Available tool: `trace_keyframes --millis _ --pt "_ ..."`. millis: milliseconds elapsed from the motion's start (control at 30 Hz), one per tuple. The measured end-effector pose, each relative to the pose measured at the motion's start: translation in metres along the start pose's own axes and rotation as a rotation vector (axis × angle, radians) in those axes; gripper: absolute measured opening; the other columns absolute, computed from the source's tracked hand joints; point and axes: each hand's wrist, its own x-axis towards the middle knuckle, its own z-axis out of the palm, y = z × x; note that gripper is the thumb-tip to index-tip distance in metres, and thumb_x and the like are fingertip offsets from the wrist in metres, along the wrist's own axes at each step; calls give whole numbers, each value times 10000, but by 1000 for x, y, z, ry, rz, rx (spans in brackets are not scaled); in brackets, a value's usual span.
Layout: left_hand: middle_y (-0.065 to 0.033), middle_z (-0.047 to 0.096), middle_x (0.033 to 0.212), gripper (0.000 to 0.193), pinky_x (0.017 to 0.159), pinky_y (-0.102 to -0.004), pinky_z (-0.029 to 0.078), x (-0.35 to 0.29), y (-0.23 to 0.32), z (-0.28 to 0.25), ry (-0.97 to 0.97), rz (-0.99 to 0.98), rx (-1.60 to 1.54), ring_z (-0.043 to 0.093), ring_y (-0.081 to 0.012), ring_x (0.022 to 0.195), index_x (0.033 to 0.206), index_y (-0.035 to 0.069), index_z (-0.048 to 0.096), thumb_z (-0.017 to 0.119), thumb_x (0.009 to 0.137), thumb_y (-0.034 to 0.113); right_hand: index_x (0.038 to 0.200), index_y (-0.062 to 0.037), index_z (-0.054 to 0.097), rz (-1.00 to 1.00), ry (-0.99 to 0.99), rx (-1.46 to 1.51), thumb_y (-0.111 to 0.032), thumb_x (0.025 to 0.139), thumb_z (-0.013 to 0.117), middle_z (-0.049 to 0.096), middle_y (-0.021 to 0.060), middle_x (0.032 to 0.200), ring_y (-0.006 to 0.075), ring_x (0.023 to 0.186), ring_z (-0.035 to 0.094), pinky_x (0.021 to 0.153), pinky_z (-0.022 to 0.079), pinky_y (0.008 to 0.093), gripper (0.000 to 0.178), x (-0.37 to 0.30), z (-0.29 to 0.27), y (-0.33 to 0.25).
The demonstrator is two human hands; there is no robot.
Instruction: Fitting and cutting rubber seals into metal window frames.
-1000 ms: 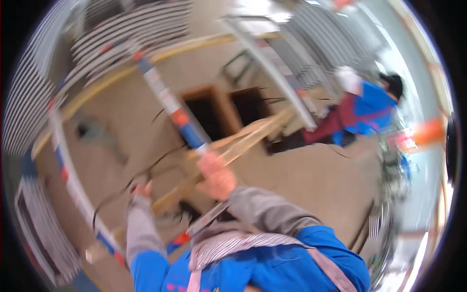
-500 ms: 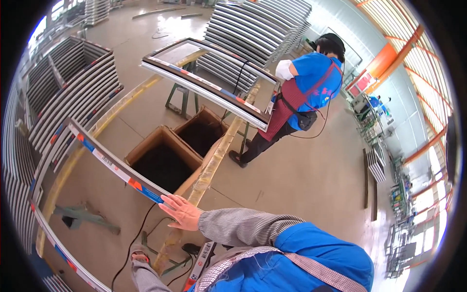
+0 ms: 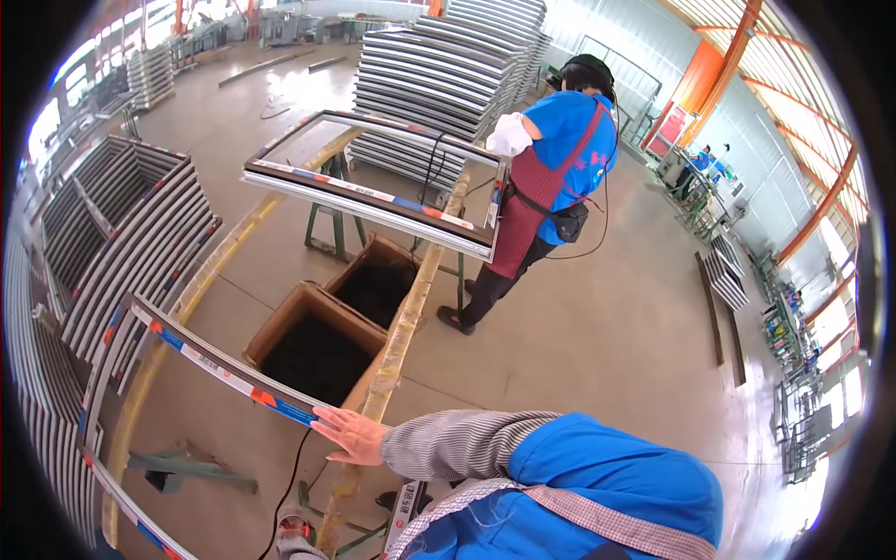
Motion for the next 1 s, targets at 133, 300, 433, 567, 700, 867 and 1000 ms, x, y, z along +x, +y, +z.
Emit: trace_keyframes --millis 133,300,433,567,700,867,1000 --pt "-133 542 1100 503 857 -309 430 93 -15 49 -3 -23 -114 513 -223 1046 1165 139 471 621 721 322 1269 5 276 4 31 -32 -358 782 545 245 218 1321 342 1223 262 1019 233 389 663 -4 19 17" --pt "-143 616 842 282 704 -368 475 189 -74 214 305 -212 -1024 598 -260 810 969 14 554 562 693 71 1250 5 296 -97 98 36 -328 773 567 259 219 1306 340 1210 277 1020 226 393 642 3 2 0" --pt "-168 600 966 433 810 -345 442 -20 -11 31 475 -394 -892 575 -264 937 1075 37 506 603 654 79 1250 -10 302 -137 126 45 -350 779 555 255 207 1313 329 1220 260 1019 227 398 634 -8 -1 19" --pt "-147 587 987 439 812 -326 436 -70 15 41 1090 -361 -1317 577 -260 913 1101 34 483 554 669 20 1243 -23 327 -110 70 148 -360 784 548 277 192 1298 333 1200 280 1006 240 401 611 -9 -3 12" --pt "-133 570 975 466 793 -324 436 -128 90 -18 1371 -196 -1336 570 -271 879 1129 46 473 526 670 -10 1240 -18 334 -107 16 291 -368 789 541 282 192 1295 338 1208 264 1011 229 406 607 -14 -5 15" --pt "-139 577 989 451 780 -355 450 -144 205 -83 1199 -150 -1237 575 -279 895 1112 75 503 542 665 26 1225 -32 347 188 -256 1247 -400 821 536 456 190 1124 224 934 518 841 402 325 579 -47 -34 18" --pt "-128 571 1005 445 732 -376 461 -152 275 -127 1199 -81 -909 570 -298 876 1128 72 488 552 688 79 959 -66 518 602 -500 1731 -350 840 533 581 33 829 126 734 553 655 446 265 308 -61 -93 51"
